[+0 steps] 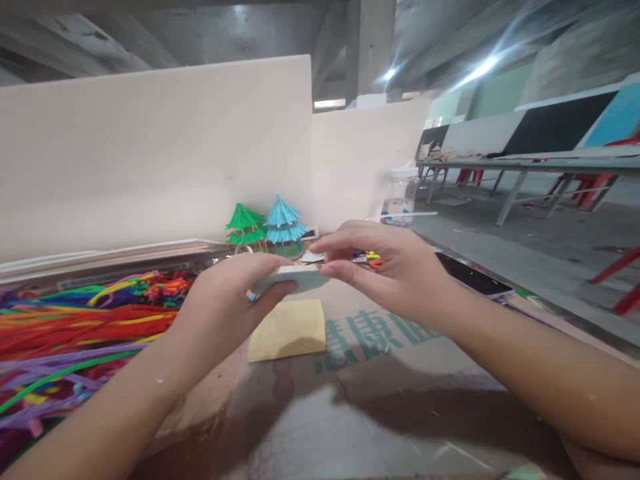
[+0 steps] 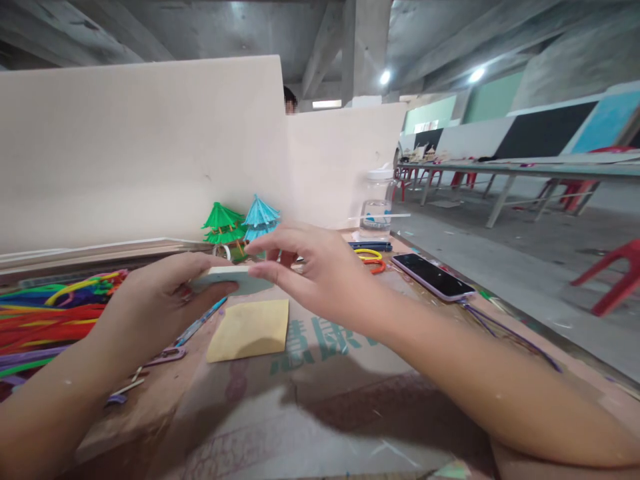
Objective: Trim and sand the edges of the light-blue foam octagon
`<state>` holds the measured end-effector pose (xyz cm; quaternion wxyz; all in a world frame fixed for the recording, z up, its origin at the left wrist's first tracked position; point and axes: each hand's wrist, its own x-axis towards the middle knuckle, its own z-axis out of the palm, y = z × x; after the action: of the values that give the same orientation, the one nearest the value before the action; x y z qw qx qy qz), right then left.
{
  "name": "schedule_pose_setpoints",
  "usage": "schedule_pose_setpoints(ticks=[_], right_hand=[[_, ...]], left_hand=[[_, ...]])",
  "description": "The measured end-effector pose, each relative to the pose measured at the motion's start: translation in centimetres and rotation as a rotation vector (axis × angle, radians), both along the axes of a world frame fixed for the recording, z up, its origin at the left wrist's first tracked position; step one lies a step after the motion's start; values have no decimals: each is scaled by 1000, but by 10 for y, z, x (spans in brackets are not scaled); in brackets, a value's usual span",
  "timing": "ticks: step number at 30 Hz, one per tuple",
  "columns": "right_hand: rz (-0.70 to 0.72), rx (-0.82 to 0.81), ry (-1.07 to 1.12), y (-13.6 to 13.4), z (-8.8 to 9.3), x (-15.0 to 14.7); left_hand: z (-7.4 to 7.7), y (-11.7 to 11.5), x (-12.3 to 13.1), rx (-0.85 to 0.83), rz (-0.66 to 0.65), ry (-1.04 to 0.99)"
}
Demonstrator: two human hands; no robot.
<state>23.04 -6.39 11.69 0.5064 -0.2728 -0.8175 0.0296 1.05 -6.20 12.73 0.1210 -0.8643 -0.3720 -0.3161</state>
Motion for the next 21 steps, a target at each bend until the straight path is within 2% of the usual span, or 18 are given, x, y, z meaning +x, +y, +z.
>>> schedule_pose_setpoints(ticks=[6,12,16,18,21], right_hand=[[16,97,-45,4,-4,-2],[-7,47,-34,5,-5,-2],[-14,-56,76,1,-3,0],[-16,-68,127,-1,0,2],[-55,-52,85,-3,5,5]], left_hand=[[-2,1,0,167,-52,103],[-2,0,-1,132,-27,101],[-1,2,-2,3,27,-1],[0,5,-2,-135,25,-120],[2,12,-4,-415,-75,-382]])
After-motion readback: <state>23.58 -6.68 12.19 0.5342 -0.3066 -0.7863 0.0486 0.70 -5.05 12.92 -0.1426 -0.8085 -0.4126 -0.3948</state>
